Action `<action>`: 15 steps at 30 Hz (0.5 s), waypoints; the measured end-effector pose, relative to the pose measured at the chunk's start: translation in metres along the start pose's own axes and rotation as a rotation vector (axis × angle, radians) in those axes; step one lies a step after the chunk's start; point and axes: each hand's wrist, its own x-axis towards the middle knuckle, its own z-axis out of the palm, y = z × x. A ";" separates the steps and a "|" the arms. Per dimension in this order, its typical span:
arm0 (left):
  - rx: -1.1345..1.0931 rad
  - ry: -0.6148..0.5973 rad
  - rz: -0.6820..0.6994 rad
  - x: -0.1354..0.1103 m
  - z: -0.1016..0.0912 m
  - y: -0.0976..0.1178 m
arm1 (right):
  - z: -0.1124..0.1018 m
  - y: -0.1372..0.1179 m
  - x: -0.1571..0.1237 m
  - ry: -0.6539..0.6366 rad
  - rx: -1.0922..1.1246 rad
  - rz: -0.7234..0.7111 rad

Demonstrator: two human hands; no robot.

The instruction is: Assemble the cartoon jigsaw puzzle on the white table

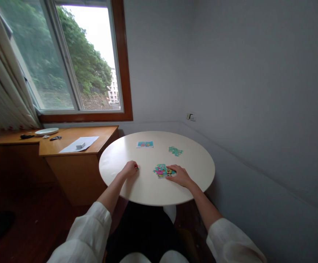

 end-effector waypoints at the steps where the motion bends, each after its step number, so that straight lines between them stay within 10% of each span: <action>1: -0.005 -0.002 -0.005 0.000 0.000 0.000 | 0.000 0.000 0.000 0.002 0.005 0.005; 15: -0.247 -0.024 0.028 -0.011 0.004 0.005 | 0.003 0.020 0.004 0.009 0.390 -0.044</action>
